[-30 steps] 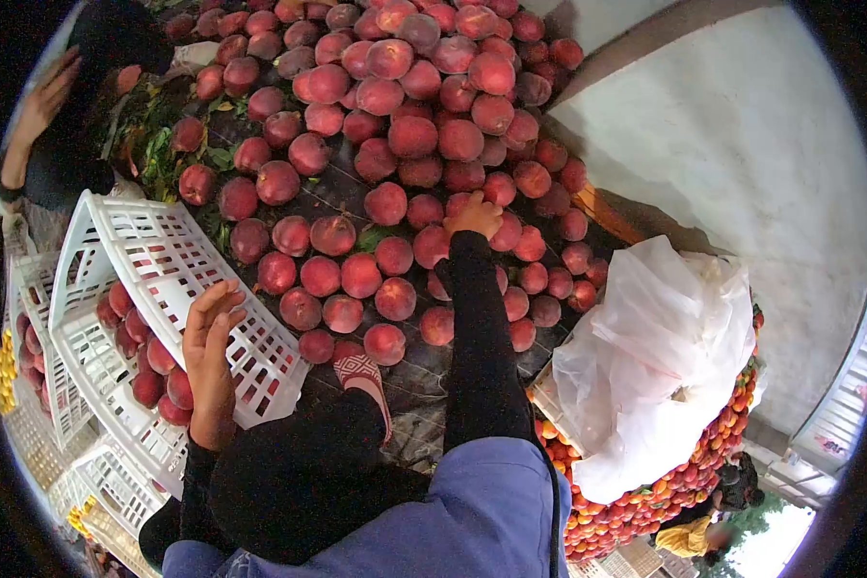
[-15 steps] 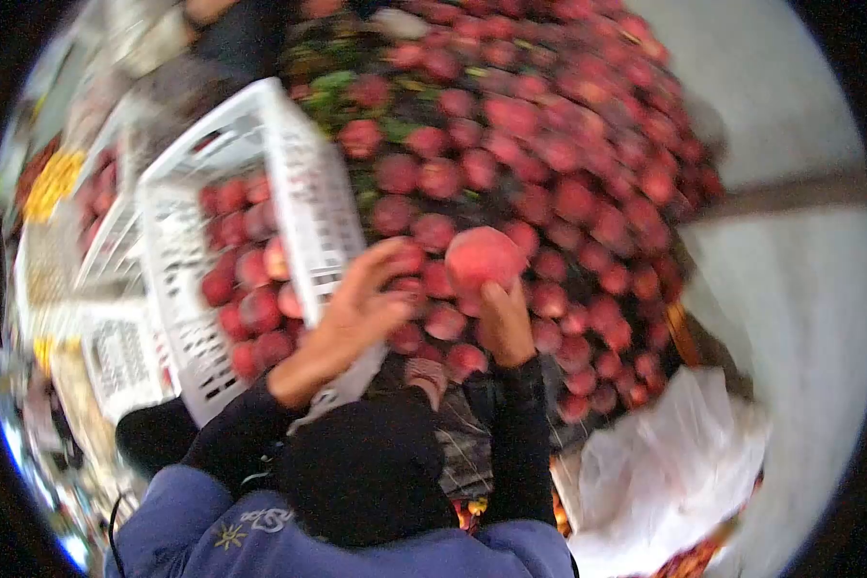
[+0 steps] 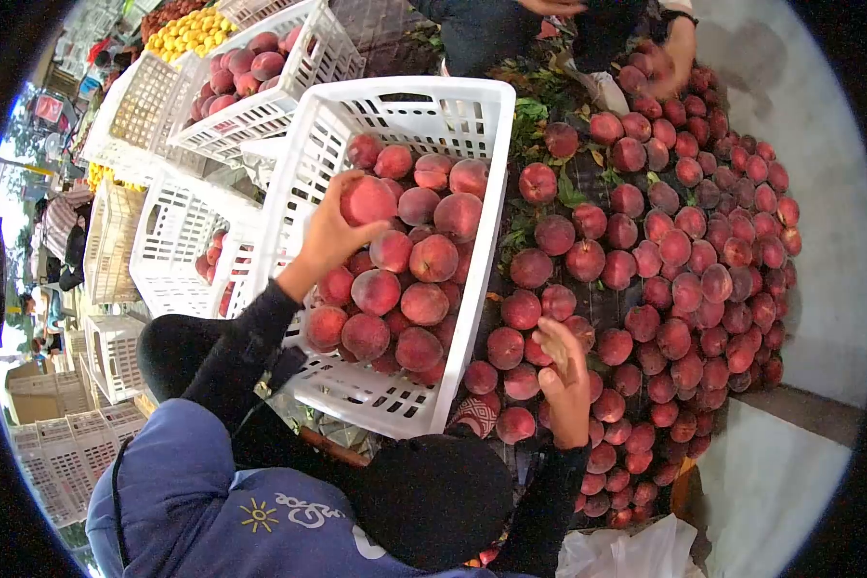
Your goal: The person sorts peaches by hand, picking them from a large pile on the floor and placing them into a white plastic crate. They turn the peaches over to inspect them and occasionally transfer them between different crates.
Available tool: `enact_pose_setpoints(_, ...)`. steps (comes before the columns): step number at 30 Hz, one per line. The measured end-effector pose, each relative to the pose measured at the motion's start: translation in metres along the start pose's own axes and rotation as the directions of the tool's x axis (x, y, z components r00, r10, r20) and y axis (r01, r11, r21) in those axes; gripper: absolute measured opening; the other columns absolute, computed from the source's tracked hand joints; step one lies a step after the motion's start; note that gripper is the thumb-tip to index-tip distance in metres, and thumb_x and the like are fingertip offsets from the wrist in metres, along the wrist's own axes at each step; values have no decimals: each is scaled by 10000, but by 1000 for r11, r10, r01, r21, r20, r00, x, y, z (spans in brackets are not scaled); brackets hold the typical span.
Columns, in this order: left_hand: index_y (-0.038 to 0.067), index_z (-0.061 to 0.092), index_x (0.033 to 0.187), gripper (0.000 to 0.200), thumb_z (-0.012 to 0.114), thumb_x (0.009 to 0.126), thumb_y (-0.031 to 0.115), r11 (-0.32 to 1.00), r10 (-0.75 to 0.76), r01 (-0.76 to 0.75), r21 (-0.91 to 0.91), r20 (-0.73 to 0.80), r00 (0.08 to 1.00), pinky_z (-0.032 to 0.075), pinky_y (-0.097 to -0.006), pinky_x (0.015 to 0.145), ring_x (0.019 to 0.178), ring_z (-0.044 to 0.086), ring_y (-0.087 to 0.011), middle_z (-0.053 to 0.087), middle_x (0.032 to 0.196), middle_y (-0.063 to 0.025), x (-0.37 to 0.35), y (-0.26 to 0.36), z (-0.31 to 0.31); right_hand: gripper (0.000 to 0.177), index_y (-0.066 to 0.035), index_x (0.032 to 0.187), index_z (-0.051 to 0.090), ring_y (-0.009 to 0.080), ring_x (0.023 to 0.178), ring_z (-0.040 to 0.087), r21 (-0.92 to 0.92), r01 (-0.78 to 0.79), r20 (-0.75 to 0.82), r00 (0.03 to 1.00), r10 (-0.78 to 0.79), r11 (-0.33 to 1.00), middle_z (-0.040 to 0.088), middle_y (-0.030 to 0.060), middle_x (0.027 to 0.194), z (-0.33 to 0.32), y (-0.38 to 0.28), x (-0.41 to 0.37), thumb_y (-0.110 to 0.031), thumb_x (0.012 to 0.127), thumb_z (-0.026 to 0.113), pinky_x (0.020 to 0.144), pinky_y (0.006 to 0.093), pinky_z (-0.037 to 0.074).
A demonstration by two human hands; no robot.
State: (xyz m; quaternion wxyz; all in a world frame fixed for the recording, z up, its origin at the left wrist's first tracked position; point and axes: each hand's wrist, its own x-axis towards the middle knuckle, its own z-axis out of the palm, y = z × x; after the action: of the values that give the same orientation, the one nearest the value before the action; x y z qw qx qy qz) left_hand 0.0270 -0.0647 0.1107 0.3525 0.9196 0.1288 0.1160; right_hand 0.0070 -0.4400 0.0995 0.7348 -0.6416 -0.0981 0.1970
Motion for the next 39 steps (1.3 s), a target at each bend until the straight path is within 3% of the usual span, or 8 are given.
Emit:
enact_pose_setpoints(3,59,418,1289,784,814,667,326,966,-18,7,257,38,999,476,-402,918,1113,574,-344,565,1210,-175,25,-59,12,542,-3,1349,429,240,1240,481,39,-96,-12,995,97,995,509,118,1326,-3,9,-15,-223,878,586,1075,373,329)
enact_pose_setpoints(8,42,454,1232,703,796,680,312,922,-126,103,374,40,991,481,-440,882,1044,582,-384,578,1145,-206,37,-89,20,511,-24,1340,443,231,1266,464,-58,-210,-91,975,204,976,508,111,1335,-11,25,-35,-185,872,574,1072,371,333)
enact_pose_setpoints(19,132,325,1426,789,736,752,148,672,90,-253,696,262,961,388,-460,1037,1254,415,-407,342,1455,-194,35,-128,31,493,-44,1339,450,179,1143,530,-90,-268,-172,953,250,959,543,71,1251,-26,100,-92,-200,905,626,979,332,423)
enact_pose_setpoints(23,58,280,1446,790,702,797,218,751,97,-267,605,298,950,277,-436,1117,1346,309,-411,278,1490,-225,42,-138,19,485,-33,1259,513,190,1066,552,-96,-364,-586,773,243,926,569,107,1210,-66,137,-98,-226,844,674,916,328,445)
enact_pose_setpoints(25,-16,290,1428,764,673,830,265,773,147,-279,570,268,952,256,-436,1126,1367,286,-398,295,1471,-261,46,-165,10,486,-40,1234,531,254,1096,553,-249,-268,-809,585,-49,931,567,139,1206,-108,164,-92,-234,817,687,924,362,441)
enact_pose_setpoints(27,-22,324,1417,704,659,864,257,884,77,-134,448,145,987,284,-409,1108,1347,341,-345,355,1444,-237,33,-155,1,552,-59,1253,512,326,1143,530,-483,-551,-850,482,-213,681,561,158,1221,-141,155,-83,-271,782,705,945,413,430)
enact_pose_setpoints(31,-12,365,1403,597,624,910,200,968,-238,233,-90,-55,970,413,-380,1011,1266,440,-272,414,1403,-187,-7,-123,-1,692,-112,1298,452,367,1173,507,-537,-729,-827,554,-96,424,550,177,1239,-187,178,-58,-336,711,740,959,452,426)
enact_pose_setpoints(39,-7,484,1291,400,501,891,4,925,18,-49,-376,-85,996,398,-350,1006,1184,501,-220,518,1294,-120,-79,52,35,712,12,1291,472,315,1161,519,-484,-540,-790,607,-79,688,522,197,1285,-165,141,-32,-321,737,769,993,401,406)
